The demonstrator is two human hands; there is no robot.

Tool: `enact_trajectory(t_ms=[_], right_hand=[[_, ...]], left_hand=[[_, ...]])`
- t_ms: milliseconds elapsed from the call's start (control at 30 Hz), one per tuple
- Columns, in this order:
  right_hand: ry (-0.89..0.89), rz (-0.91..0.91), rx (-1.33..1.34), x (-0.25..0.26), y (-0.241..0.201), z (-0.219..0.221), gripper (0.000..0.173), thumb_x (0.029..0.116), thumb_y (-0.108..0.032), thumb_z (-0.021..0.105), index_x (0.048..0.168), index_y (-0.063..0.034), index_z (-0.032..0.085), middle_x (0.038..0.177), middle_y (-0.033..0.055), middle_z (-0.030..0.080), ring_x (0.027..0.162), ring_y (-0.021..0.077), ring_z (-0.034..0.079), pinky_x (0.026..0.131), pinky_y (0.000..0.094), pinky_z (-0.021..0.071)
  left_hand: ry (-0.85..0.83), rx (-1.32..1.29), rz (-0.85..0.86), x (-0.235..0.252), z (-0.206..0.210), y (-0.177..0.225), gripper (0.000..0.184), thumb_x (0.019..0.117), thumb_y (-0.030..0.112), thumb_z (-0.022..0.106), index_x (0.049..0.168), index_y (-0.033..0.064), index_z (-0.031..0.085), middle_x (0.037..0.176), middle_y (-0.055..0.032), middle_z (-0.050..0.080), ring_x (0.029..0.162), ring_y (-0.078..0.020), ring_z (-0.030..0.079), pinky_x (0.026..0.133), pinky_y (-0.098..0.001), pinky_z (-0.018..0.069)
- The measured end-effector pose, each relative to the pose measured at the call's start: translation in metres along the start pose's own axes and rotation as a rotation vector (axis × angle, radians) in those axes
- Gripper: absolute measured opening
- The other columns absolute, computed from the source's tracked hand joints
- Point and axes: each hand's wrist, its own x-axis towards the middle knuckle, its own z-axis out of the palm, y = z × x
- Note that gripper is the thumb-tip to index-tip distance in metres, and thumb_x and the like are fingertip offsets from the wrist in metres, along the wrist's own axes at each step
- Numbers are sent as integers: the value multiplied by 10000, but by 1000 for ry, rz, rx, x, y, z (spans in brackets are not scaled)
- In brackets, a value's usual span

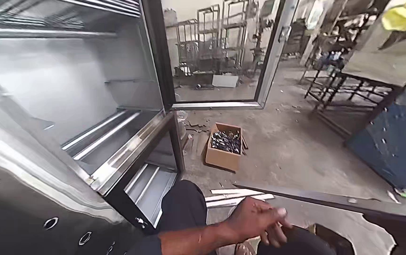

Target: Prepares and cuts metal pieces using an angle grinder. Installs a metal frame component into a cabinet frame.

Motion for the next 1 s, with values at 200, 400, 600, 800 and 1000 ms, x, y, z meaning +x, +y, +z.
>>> enact_trajectory(t_ms=[200, 400, 600, 800, 1000], right_hand=[[-463, -136, 60, 90, -7, 80, 269, 977, -285, 674, 1236, -254, 606, 998, -131, 729, 834, 59, 718, 759, 276, 633], [-676, -133, 78, 165, -52, 199, 450, 1045, -221, 553, 1474, -166, 428, 1182, 9, 709, 964, 159, 746, 821, 368, 657], [-667, -250, -201, 199, 11, 336, 460, 953, -276, 746, 1365, -116, 619, 1202, 25, 740, 1032, 119, 734, 934, 356, 621], [-707, -205, -182, 222, 73, 451, 430, 868, -225, 827, 1250, -127, 656, 1047, -2, 779, 904, 106, 755, 844, 353, 638], [-556, -233, -203, 230, 99, 511, 499, 792, -372, 876, 1180, -145, 659, 886, -23, 774, 743, 137, 737, 716, 422, 612]], left_hand=[[158, 890, 497, 7, -60, 103, 556, 1006, 236, 655, 1483, -10, 508, 1359, -139, 660, 1216, -208, 658, 1069, -424, 528], [325, 767, 422, 28, -120, 198, 253, 934, 107, 742, 1170, 22, 717, 937, -83, 737, 734, -126, 684, 697, -339, 605], [659, 838, 544, 95, -261, 274, 196, 926, 167, 755, 987, -11, 700, 839, -93, 724, 736, -168, 699, 732, -408, 611], [775, 875, 573, 127, -364, 296, 190, 924, 133, 748, 905, -24, 644, 755, -60, 646, 668, -110, 619, 681, -313, 557], [801, 874, 574, 131, -413, 297, 152, 915, 123, 755, 916, 2, 663, 753, -31, 669, 647, -79, 634, 654, -282, 568]])
